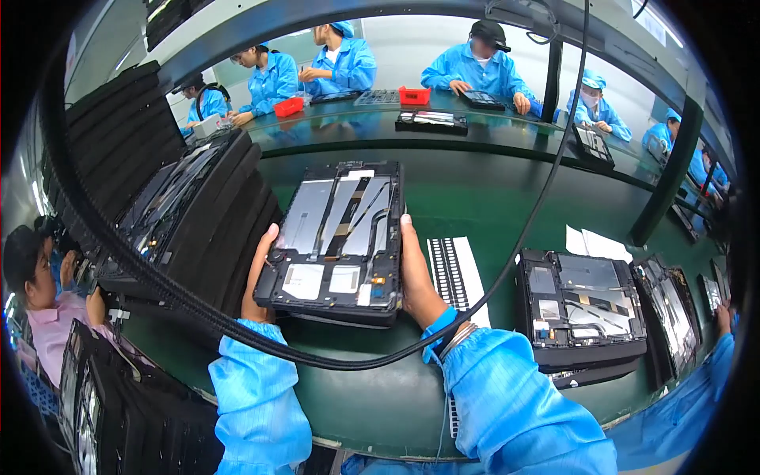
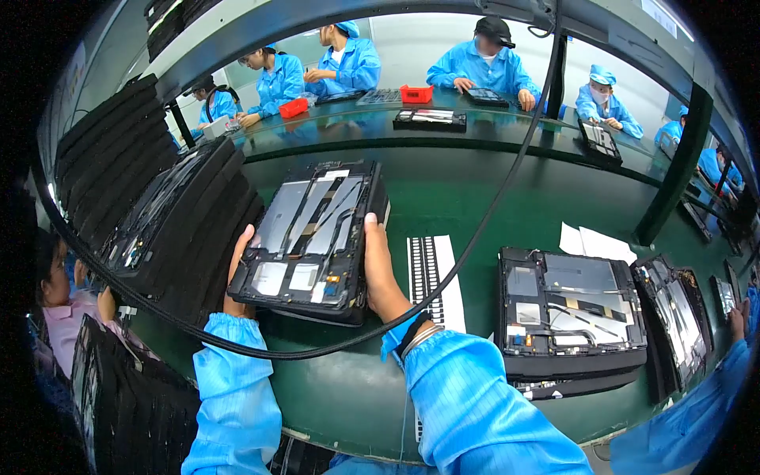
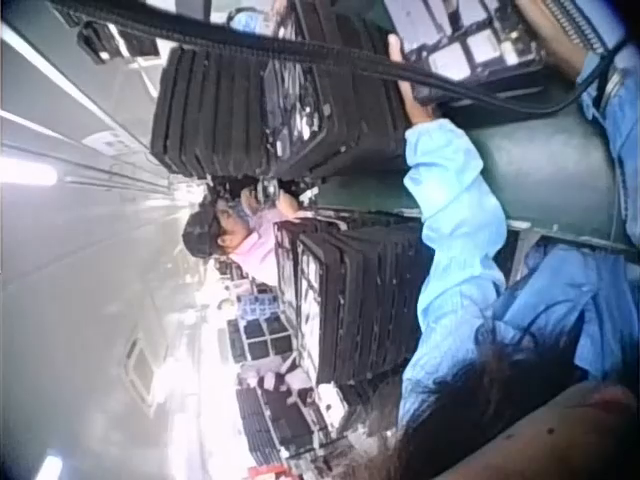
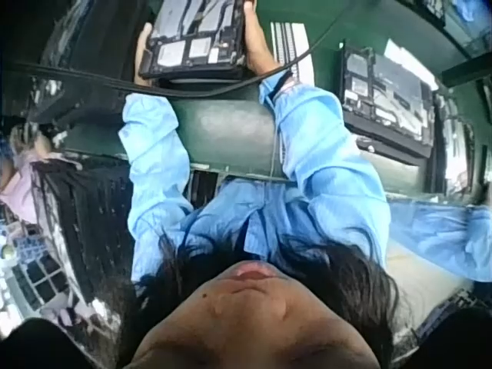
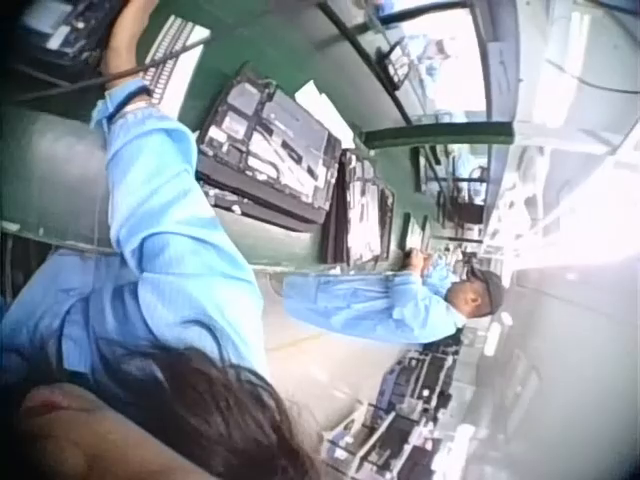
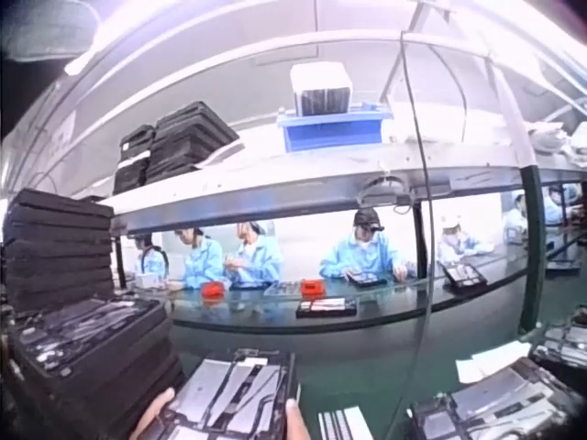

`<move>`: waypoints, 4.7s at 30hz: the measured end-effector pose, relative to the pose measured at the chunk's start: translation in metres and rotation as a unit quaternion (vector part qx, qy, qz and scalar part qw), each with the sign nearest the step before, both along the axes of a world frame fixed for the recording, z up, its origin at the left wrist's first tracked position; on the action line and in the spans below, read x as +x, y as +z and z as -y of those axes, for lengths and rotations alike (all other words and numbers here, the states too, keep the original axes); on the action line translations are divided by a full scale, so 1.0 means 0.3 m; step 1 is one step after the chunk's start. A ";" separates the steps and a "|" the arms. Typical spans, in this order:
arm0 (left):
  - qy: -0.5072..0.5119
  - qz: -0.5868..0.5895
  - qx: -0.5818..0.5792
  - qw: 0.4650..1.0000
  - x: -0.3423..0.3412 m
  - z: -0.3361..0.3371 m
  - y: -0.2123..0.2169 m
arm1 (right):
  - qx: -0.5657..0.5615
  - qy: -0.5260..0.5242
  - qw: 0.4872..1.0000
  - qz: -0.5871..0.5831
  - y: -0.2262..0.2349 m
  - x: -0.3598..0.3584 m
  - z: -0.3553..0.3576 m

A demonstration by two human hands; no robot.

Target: The person assembles internal components of electronic tablet devices by hand, working with tablet housings, internal cables, circuit boards, and labels.

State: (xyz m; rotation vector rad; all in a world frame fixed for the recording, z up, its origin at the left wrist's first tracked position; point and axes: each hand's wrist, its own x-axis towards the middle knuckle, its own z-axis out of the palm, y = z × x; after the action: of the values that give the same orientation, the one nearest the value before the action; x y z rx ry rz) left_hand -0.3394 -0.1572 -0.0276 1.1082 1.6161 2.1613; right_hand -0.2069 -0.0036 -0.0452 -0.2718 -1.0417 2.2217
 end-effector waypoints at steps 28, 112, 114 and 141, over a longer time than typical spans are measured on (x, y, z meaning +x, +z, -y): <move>-0.198 -0.507 -0.076 0.835 0.694 -0.036 0.009 | 0.476 -0.259 0.709 0.451 0.092 0.896 0.336; -0.332 -0.554 0.102 0.757 0.864 -0.439 0.084 | 0.580 -0.286 0.636 0.422 0.191 1.039 -0.057; -0.337 -0.566 0.084 0.748 0.863 -0.429 0.085 | 0.599 -0.286 0.628 0.406 0.179 1.037 -0.058; -0.391 -0.532 -0.132 0.739 0.651 -0.131 0.004 | 0.620 -0.196 0.635 0.416 0.030 0.816 0.331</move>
State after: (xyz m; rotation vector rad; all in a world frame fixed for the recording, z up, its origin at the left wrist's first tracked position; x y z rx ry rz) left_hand -0.1440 -0.1177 -0.0264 2.5345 1.2106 0.6594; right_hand 0.0378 -0.1028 -0.0361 -0.7871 -2.4111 0.4970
